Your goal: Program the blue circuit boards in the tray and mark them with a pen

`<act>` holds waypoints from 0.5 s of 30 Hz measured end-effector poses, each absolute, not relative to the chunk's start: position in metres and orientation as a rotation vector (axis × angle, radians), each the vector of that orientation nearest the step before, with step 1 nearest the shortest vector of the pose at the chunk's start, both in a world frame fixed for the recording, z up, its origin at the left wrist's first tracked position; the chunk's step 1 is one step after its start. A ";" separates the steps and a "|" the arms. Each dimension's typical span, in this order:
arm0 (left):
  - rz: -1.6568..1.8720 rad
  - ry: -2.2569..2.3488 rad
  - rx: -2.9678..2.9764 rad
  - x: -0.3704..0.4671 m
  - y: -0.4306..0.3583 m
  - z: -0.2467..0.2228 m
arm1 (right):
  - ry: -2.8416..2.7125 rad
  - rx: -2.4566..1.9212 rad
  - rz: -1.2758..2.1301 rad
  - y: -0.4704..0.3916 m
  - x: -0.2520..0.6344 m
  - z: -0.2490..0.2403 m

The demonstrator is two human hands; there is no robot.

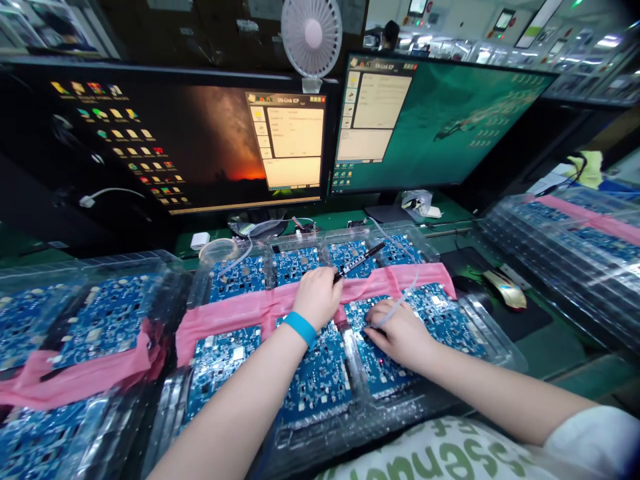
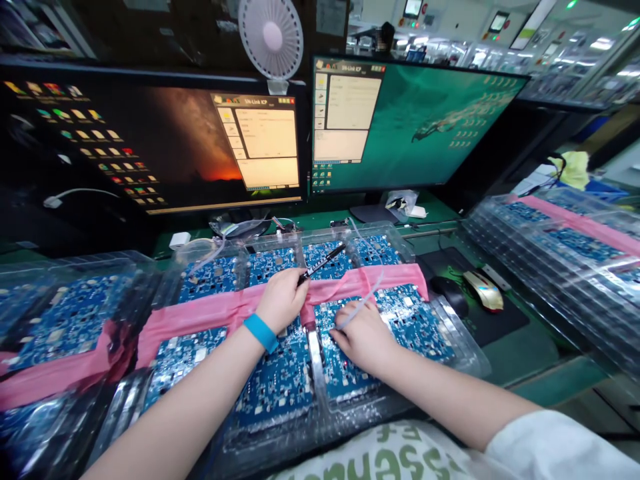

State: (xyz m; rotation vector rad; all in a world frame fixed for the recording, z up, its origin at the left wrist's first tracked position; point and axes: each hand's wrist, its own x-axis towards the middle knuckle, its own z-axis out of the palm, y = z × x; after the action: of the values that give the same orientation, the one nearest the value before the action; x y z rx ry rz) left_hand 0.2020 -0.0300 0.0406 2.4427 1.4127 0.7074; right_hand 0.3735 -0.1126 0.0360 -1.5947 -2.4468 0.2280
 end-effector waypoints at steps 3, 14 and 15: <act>0.709 1.417 2.448 0.201 -0.031 0.042 | -2.427 -1.593 0.207 -0.115 0.374 0.037; 0.723 1.448 2.425 0.197 -0.025 0.038 | -2.034 -1.743 0.168 -0.128 0.482 0.062; 0.721 1.451 2.423 0.197 -0.025 0.038 | -1.942 -1.850 0.076 -0.123 0.510 0.059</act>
State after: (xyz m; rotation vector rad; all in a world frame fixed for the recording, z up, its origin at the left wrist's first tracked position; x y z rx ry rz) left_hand 0.1971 -0.0252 0.0385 2.4226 1.4506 0.7210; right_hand 0.5101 -0.1234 0.0594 -1.8496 -1.9417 0.0764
